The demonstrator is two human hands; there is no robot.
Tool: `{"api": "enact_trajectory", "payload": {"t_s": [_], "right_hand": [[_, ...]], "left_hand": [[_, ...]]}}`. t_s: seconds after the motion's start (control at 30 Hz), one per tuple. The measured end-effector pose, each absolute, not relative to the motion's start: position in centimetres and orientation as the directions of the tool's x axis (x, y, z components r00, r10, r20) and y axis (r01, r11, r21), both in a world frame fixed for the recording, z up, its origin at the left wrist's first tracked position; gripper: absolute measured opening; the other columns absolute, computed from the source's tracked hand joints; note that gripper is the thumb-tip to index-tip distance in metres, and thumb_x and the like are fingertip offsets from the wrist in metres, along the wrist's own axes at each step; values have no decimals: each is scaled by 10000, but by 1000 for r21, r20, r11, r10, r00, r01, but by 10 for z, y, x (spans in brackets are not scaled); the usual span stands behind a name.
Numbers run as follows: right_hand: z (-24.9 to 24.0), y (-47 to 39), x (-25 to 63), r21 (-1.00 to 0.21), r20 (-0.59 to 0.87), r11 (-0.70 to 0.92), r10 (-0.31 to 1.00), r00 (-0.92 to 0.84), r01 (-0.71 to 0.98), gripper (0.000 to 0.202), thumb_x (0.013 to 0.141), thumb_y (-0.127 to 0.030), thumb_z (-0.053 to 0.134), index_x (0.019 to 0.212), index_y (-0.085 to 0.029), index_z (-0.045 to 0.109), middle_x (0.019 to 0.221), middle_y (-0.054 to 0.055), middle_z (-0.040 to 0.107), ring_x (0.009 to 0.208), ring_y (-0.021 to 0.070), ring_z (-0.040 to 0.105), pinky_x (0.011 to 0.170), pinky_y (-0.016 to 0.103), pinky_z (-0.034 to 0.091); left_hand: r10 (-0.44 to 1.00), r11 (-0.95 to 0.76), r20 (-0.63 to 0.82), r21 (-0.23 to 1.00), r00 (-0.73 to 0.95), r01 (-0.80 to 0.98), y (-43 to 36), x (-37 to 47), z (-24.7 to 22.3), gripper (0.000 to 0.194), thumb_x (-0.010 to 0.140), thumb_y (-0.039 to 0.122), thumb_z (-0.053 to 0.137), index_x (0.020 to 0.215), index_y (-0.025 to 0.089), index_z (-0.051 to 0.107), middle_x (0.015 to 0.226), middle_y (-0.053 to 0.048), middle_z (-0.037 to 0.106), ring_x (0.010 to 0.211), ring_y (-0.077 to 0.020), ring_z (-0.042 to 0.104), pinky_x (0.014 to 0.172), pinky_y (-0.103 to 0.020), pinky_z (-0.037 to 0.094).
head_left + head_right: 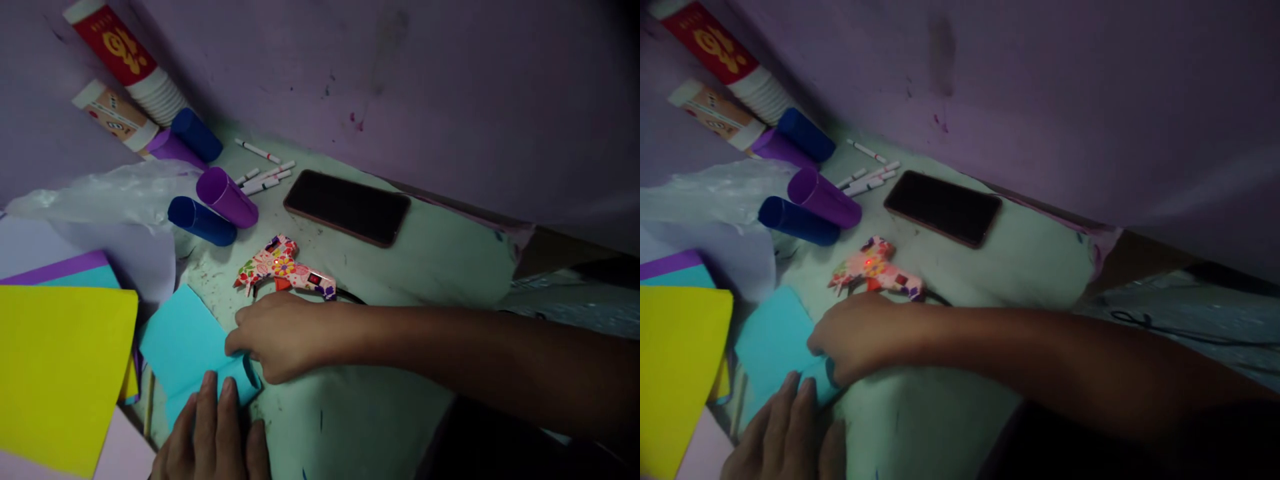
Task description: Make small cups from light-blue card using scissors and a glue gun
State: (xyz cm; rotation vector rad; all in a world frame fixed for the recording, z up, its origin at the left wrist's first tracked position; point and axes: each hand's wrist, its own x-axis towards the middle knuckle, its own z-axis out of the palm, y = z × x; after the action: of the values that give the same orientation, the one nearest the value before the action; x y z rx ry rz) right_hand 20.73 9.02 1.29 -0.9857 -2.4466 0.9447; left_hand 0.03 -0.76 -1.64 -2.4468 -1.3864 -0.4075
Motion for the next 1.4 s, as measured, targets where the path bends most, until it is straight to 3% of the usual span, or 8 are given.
{"api": "enact_trajectory", "payload": {"t_s": [0.27,0.7,1.0,1.27,1.4], "right_hand": [[5,93,199,-711,52,468,780,-624,525,128,712,-177,594,798,-182,688,810,21,688,748,175,606,443,264,249],[11,86,194,-629,45,474,814,-579,616,169,751,-186,580,873,-188,695,887,35,684,740,203,632,396,280,217],[18,83,201,-654,-5,479,771,-636,586,181,734,-179,600,902,-142,657,893,76,659,719,207,616,416,269,308],[28,84,213,-699,-104,454,700,-706,552,254,751,-179,575,963,-237,704,960,24,662,795,189,609,480,273,333],[31,88,223,-686,-135,516,602,-787,513,395,751,-126,550,1101,-265,670,954,29,650,781,172,593,465,259,307]], "left_hand": [[826,-449,309,-147,472,882,-10,7,-10,660,845,220,518,1444,211,241,1334,-213,494,1194,-392,451,914,-574,378],[821,-457,309,-150,480,877,-8,8,-7,682,835,219,530,1448,181,232,1298,-251,510,1138,-423,481,846,-562,411],[822,-451,312,-156,477,879,-8,7,-9,675,840,231,520,1448,190,231,1321,-232,499,1143,-415,475,848,-567,413],[822,-449,329,-129,465,884,-8,3,-11,668,828,242,547,1436,212,273,1360,-193,481,1152,-389,484,885,-553,414],[813,-458,344,-123,471,881,-8,3,-12,680,815,233,564,1433,198,282,1353,-204,484,1156,-401,478,894,-569,402]]}}
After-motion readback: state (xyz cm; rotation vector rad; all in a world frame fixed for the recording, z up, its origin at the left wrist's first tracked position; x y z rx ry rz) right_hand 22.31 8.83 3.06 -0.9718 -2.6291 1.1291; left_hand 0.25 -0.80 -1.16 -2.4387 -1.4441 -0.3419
